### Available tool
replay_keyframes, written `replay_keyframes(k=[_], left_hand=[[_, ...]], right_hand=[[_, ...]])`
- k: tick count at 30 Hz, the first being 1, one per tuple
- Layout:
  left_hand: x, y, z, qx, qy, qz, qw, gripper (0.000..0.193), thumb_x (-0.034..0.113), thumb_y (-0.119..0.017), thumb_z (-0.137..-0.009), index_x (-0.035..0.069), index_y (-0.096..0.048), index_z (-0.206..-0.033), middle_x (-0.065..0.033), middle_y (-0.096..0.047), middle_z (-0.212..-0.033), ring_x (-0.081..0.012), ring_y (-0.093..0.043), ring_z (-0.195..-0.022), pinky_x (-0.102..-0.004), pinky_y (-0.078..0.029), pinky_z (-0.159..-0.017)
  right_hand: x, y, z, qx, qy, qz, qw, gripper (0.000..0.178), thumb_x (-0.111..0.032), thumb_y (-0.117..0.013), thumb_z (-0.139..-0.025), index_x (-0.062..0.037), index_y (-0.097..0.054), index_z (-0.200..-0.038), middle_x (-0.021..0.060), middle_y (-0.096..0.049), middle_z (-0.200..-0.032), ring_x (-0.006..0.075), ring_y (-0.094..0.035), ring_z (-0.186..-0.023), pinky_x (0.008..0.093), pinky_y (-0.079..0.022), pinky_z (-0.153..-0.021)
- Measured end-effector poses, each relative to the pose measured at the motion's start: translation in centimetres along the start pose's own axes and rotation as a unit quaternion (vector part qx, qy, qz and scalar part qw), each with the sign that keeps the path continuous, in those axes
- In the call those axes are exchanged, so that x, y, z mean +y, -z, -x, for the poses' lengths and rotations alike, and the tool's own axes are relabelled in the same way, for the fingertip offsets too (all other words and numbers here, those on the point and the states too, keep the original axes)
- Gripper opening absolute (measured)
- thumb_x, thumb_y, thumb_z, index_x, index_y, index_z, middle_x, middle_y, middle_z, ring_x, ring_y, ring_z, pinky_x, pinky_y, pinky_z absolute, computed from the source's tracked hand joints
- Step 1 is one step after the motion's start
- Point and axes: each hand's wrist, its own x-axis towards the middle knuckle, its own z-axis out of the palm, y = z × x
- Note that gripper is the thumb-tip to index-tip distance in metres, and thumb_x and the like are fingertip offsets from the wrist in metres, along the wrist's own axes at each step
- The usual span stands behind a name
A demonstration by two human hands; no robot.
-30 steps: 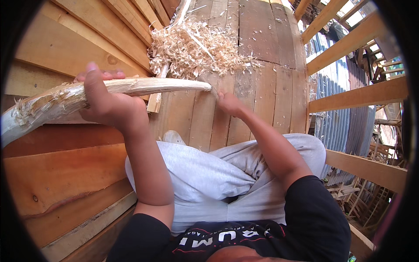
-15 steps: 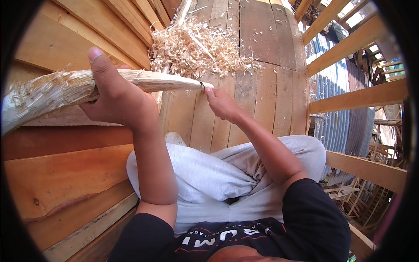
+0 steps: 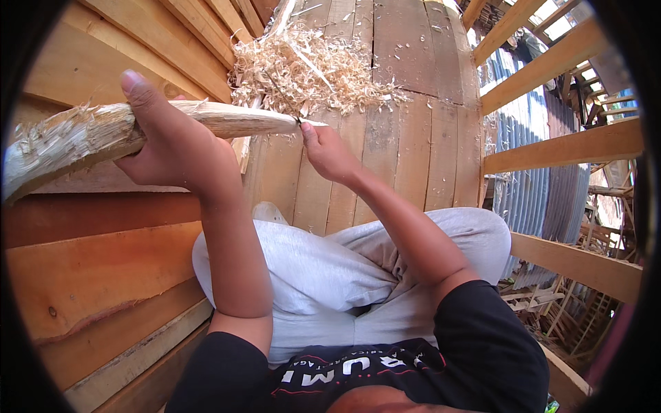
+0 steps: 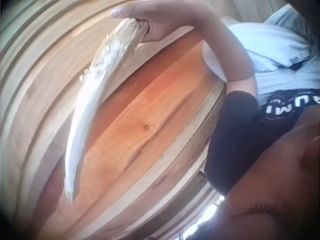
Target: The person sits cross-legged on a wooden floor and uses a small knife to shave and shape a curved piece of wood. Wood shavings accumulate on the floor as the person repeatedly rotates the wood and continues carving along its length.
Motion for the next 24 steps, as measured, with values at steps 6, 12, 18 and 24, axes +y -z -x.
replay_keyframes(k=[6,12,18,24], left_hand=[[0.2,-0.2,-0.2,0.003,0.04,0.004,0.999,0.052,0.024,-0.074,-0.083,-0.011,-0.046,-0.109,-0.0128,-0.058,-0.096,-0.0163,-0.057,-0.076,-0.0286,-0.051,-0.063],[1.2,-0.9,1.1,-0.008,0.022,0.012,1.0,0.059,0.021,-0.072,-0.085,-0.008,-0.042,-0.127,-0.0146,-0.059,-0.108,-0.0137,-0.058,-0.08,-0.0258,-0.051,-0.061],[0.6,-0.4,0.6,-0.003,0.048,-0.005,0.999,0.05,0.024,-0.072,-0.083,-0.009,-0.047,-0.11,-0.0113,-0.056,-0.095,-0.0159,-0.055,-0.077,-0.0304,-0.05,-0.065],[0.9,-0.2,0.7,0.003,0.049,-0.017,0.999,0.039,0.024,-0.071,-0.082,-0.006,-0.05,-0.095,-0.0084,-0.053,-0.081,-0.0169,-0.053,-0.069,-0.0316,-0.048,-0.064]], right_hand=[[1.3,0.1,-0.1,0.01,-0.038,0.059,0.997,0.057,-0.04,-0.03,-0.103,0.0025,-0.046,-0.069,0.0138,-0.045,-0.059,0.025,-0.043,-0.057,0.0441,-0.04,-0.061],[1.6,0.8,0.7,-0.002,-0.003,0.031,1.0,0.055,-0.038,-0.032,-0.103,0.0043,-0.052,-0.073,0.0239,-0.056,-0.068,0.0383,-0.053,-0.063,0.0482,-0.042,-0.067],[0.6,0.7,0.5,0.018,0.005,0.071,0.997,0.056,-0.038,-0.032,-0.103,0.0044,-0.054,-0.073,0.0242,-0.056,-0.065,0.0409,-0.054,-0.064,0.0487,-0.043,-0.066],[2.5,1.2,-0.6,-0.02,-0.052,0.04,0.998,0.057,-0.037,-0.033,-0.102,0.0058,-0.056,-0.073,0.0263,-0.058,-0.067,0.0445,-0.057,-0.066,0.0489,-0.044,-0.066]])
